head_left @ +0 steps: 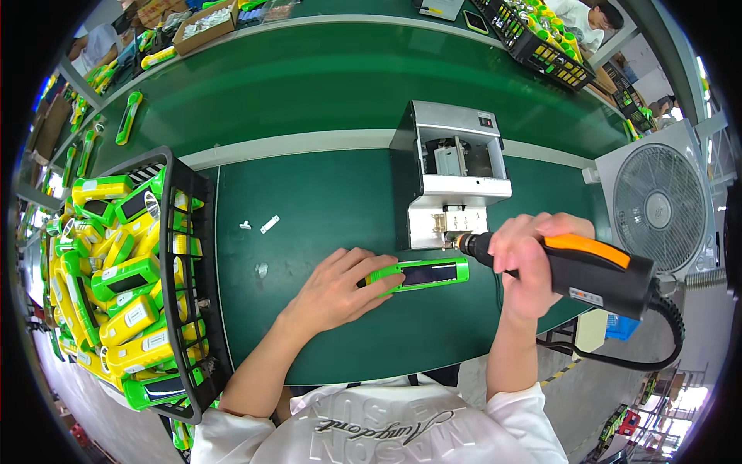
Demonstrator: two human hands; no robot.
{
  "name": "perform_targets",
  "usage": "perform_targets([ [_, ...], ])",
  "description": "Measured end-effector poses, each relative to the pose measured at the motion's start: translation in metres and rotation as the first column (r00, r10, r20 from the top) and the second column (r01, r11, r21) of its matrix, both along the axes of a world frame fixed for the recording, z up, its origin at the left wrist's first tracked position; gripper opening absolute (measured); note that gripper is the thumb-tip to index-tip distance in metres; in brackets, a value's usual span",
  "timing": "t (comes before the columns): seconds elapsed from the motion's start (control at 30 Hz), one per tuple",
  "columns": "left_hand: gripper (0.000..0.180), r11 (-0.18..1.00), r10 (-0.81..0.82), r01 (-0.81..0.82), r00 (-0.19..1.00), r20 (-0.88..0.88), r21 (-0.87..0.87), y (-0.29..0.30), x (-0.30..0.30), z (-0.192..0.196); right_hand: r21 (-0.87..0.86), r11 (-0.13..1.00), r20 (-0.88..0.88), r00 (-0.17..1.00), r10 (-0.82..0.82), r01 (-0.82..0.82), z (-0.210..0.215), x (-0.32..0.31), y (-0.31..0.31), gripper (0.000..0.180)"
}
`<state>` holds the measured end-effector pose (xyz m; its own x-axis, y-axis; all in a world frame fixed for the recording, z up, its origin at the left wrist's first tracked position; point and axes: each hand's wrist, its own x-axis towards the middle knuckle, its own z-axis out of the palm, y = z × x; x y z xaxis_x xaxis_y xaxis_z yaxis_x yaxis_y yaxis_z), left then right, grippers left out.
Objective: The person assembles flashlights by retrieving parts from a conveyor belt, driving screws into the flashlight bodies using an electric screwdriver and a screw feeder, and placing the assembled flashlights into a tray.
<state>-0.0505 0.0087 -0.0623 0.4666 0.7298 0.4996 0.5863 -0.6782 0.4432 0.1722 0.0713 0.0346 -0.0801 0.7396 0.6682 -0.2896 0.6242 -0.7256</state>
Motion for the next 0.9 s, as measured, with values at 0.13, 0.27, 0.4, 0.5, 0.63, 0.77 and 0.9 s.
perform_targets([
  [0.13, 0.036, 1.0, 0.005, -0.005, 1.0, 0.009, 0.02, -0.001, 0.002, 0.002, 0.079, 0.996, 0.195, 0.979, -0.064, 0.049, -0.001, 0.0, 0.008, 0.025],
  [0.27, 0.037, 1.0, 0.001, -0.001, 1.0, -0.005, 0.021, -0.001, 0.006, 0.003, -0.214, 0.976, 0.052, 0.998, 0.045, -0.032, 0.017, -0.011, 0.02, 0.017],
  [0.4, 0.035, 1.0, -0.004, 0.005, 1.0, -0.017, 0.026, -0.001, 0.011, 0.002, -0.408, 0.911, 0.06, 0.993, 0.1, -0.067, 0.038, -0.014, 0.045, 0.018],
  [0.5, 0.034, 0.998, 0.023, -0.022, 0.999, -0.026, 0.058, -0.001, 0.014, 0.004, -0.421, 0.904, 0.022, 0.996, 0.088, -0.071, 0.035, -0.012, 0.037, 0.017],
  [0.63, 0.034, 0.998, 0.033, -0.031, 0.999, -0.029, 0.059, -0.001, 0.016, 0.004, -0.395, 0.899, -0.092, 0.982, 0.167, -0.19, 0.024, -0.013, 0.015, 0.02],
  [0.77, 0.033, 0.999, 0.021, -0.021, 1.0, -0.005, 0.049, -0.002, 0.015, 0.003, -0.364, 0.902, -0.113, 0.972, 0.205, -0.233, 0.009, -0.025, 0.002, 0.02],
  [0.9, 0.032, 0.999, 0.012, -0.012, 1.0, 0.01, 0.03, -0.002, 0.016, 0.004, -0.322, 0.906, -0.119, 0.961, 0.251, -0.276, 0.0, -0.031, 0.001, 0.019],
])
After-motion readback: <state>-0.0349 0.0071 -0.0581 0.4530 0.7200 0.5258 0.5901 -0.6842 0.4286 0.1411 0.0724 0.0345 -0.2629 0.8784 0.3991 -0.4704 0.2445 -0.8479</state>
